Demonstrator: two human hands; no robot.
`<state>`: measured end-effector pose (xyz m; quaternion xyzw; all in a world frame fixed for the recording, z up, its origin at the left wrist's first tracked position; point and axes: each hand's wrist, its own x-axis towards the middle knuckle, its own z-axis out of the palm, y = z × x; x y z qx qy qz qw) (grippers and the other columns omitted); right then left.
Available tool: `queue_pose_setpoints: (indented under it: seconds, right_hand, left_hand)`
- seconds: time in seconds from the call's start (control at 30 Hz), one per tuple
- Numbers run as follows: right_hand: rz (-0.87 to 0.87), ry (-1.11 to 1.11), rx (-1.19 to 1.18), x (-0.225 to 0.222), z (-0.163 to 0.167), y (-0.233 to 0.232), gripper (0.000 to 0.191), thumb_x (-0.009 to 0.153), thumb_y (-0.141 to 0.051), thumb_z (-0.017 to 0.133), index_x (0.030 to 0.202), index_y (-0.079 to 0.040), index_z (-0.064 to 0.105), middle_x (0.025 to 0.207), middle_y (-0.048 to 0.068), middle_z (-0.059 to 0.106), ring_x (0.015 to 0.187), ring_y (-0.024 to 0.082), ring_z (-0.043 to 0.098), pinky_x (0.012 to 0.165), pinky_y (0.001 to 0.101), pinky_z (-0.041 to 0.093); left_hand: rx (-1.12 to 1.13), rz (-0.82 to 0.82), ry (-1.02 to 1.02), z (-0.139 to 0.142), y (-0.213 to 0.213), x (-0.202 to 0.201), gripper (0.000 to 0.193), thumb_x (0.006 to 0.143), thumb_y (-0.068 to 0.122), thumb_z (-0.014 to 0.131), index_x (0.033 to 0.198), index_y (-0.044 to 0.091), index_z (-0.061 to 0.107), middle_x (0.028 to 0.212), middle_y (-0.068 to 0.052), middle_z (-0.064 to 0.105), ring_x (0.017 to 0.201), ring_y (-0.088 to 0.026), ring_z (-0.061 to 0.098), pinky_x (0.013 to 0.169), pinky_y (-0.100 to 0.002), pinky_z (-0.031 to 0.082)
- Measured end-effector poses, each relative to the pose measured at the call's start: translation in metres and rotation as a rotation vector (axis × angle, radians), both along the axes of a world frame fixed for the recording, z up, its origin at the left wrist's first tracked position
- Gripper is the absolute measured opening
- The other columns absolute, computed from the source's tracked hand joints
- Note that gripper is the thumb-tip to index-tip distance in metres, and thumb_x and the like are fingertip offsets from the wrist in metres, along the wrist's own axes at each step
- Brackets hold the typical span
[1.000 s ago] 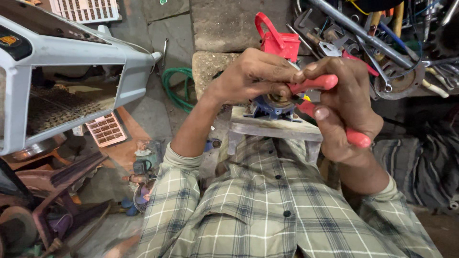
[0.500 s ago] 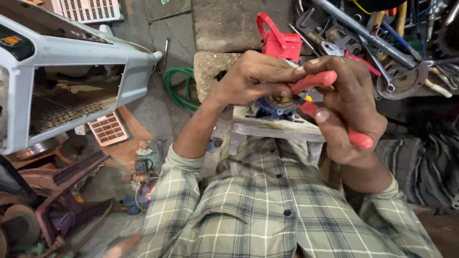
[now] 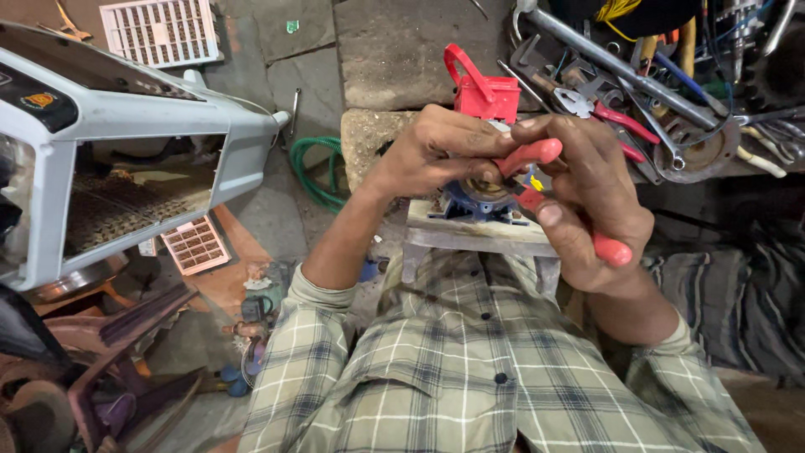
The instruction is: The person strips insulation from wires connected to a small red electric motor using pliers, then uses a screwdriver to adjust internal components inside the motor housing. The motor is repositioned on the workbench during the process.
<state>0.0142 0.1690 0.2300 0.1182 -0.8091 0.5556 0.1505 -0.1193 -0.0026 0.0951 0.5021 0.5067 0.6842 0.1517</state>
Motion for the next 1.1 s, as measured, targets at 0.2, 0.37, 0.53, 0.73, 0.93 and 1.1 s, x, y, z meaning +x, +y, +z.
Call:
queue_pose_setpoints:
  seconds: [0.2,0.37,0.53,0.73,0.93,1.1]
  right_hand:
    - [0.039,-0.063,-0.249,0.001,-0.003,-0.002,0.050,0.098,-0.007,0.054,0.145,0.008,0.040,0.138,0.022,0.048,0.132,0.031,0.055,0.115,0.0455,0.051]
    - [-0.016,0.085,0.059,0.006,-0.011,-0.003,0.060,0.093,-0.002,0.055,0.152,0.003,0.045,0.139,0.023,0.059,0.126,0.029,0.058,0.114,0.0411,0.047]
    - [0.082,0.058,0.000,0.011,-0.015,0.005,0.060,0.096,0.000,0.054,0.155,0.000,0.045,0.139,0.024,0.058,0.128,0.030,0.061,0.111,0.0382,0.047]
    - [0.057,0.114,-0.024,0.013,-0.020,-0.003,0.062,0.093,0.001,0.051,0.155,0.000,0.044,0.143,0.027,0.056,0.129,0.032,0.059,0.113,0.0407,0.050]
    - [0.019,0.107,0.008,0.018,-0.024,-0.001,0.057,0.099,0.001,0.049,0.155,-0.001,0.044,0.139,0.025,0.056,0.128,0.030,0.060,0.114,0.0407,0.050]
    - [-0.048,0.167,-0.004,0.019,-0.031,-0.005,0.052,0.100,0.001,0.049,0.152,-0.001,0.046,0.136,0.022,0.058,0.121,0.028,0.062,0.108,0.0393,0.053]
  left_hand:
    - [-0.008,-0.016,-0.073,0.005,-0.001,0.001,0.040,0.094,0.006,0.082,0.132,0.009,0.069,0.121,-0.014,0.075,0.109,-0.027,0.078,0.091,-0.033,0.062]
    - [-0.021,-0.055,-0.018,0.011,-0.005,-0.002,0.039,0.095,0.004,0.082,0.131,0.009,0.069,0.123,-0.015,0.074,0.114,-0.028,0.076,0.095,-0.034,0.062]
    - [-0.050,-0.047,-0.004,0.016,-0.009,-0.001,0.037,0.094,0.002,0.081,0.129,0.007,0.069,0.121,-0.014,0.075,0.109,-0.026,0.078,0.094,-0.034,0.064]
    - [-0.053,-0.081,-0.034,0.019,-0.010,-0.001,0.036,0.096,-0.002,0.079,0.129,0.007,0.069,0.122,-0.016,0.074,0.108,-0.024,0.078,0.090,-0.032,0.065]
    - [-0.069,-0.124,-0.043,0.022,-0.008,-0.003,0.033,0.096,-0.004,0.078,0.127,0.004,0.069,0.120,-0.014,0.075,0.105,-0.023,0.079,0.092,-0.032,0.066]
    - [-0.142,-0.071,0.152,0.035,-0.005,-0.007,0.027,0.089,0.003,0.083,0.113,0.004,0.072,0.114,-0.011,0.076,0.105,-0.026,0.078,0.093,-0.034,0.062]
